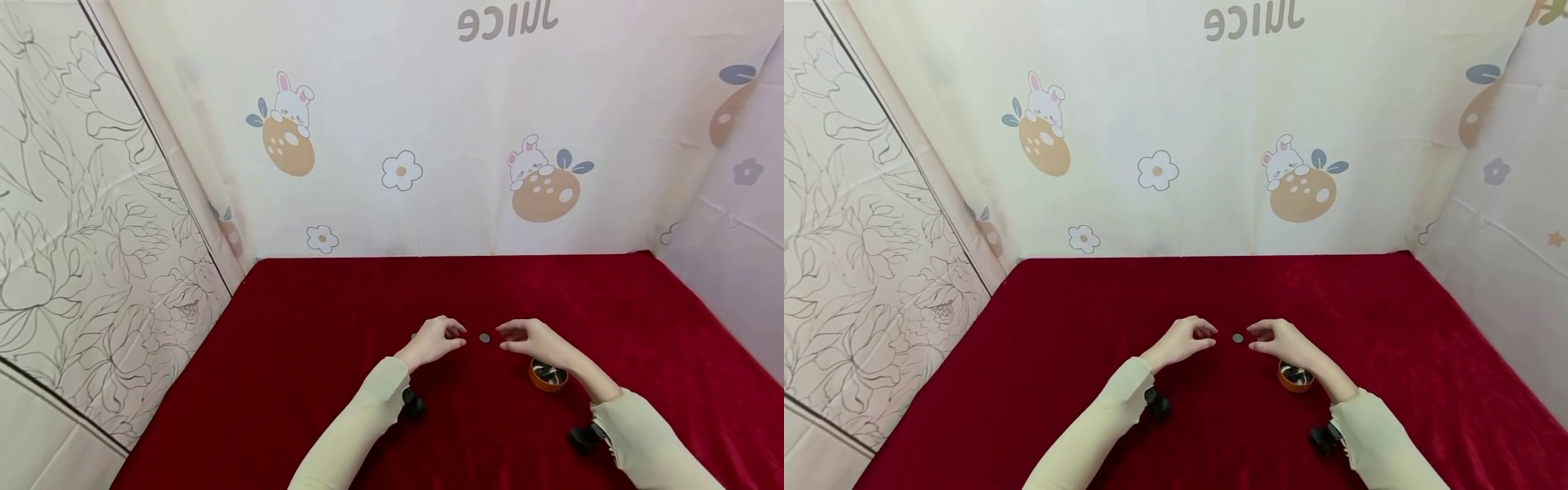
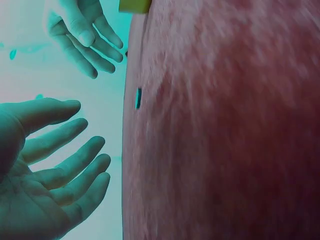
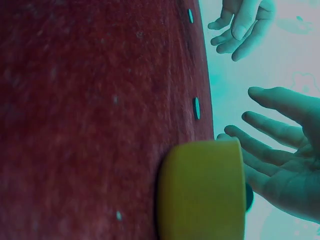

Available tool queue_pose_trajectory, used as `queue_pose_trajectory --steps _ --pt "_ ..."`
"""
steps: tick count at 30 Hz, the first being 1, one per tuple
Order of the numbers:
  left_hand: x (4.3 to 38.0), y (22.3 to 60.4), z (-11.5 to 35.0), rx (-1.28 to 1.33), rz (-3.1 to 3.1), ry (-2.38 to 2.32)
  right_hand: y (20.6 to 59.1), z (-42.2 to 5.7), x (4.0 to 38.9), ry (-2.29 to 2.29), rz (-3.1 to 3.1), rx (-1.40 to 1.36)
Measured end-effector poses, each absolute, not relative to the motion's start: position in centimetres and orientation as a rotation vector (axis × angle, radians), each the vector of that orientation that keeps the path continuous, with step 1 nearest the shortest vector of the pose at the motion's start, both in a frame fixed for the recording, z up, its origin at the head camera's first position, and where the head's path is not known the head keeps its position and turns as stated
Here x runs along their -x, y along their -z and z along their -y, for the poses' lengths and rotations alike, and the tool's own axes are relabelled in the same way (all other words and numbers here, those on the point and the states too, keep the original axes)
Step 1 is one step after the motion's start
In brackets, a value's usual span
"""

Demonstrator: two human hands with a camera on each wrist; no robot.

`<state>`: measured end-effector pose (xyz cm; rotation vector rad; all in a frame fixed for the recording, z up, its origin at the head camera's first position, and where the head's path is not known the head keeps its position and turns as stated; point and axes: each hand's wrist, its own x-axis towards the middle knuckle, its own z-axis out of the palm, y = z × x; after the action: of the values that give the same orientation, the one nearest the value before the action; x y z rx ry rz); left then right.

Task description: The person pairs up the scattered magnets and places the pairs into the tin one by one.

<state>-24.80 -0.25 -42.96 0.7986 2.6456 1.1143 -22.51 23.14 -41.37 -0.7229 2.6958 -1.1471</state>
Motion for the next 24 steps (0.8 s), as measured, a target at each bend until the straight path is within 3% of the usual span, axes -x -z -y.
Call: queue_pose_trajectory --steps 24 --pt "26.5 44.4 6.0 -0.761 -2.71 -1.021 42.9 -21.1 24.8 1.16 -2.669 0.794"
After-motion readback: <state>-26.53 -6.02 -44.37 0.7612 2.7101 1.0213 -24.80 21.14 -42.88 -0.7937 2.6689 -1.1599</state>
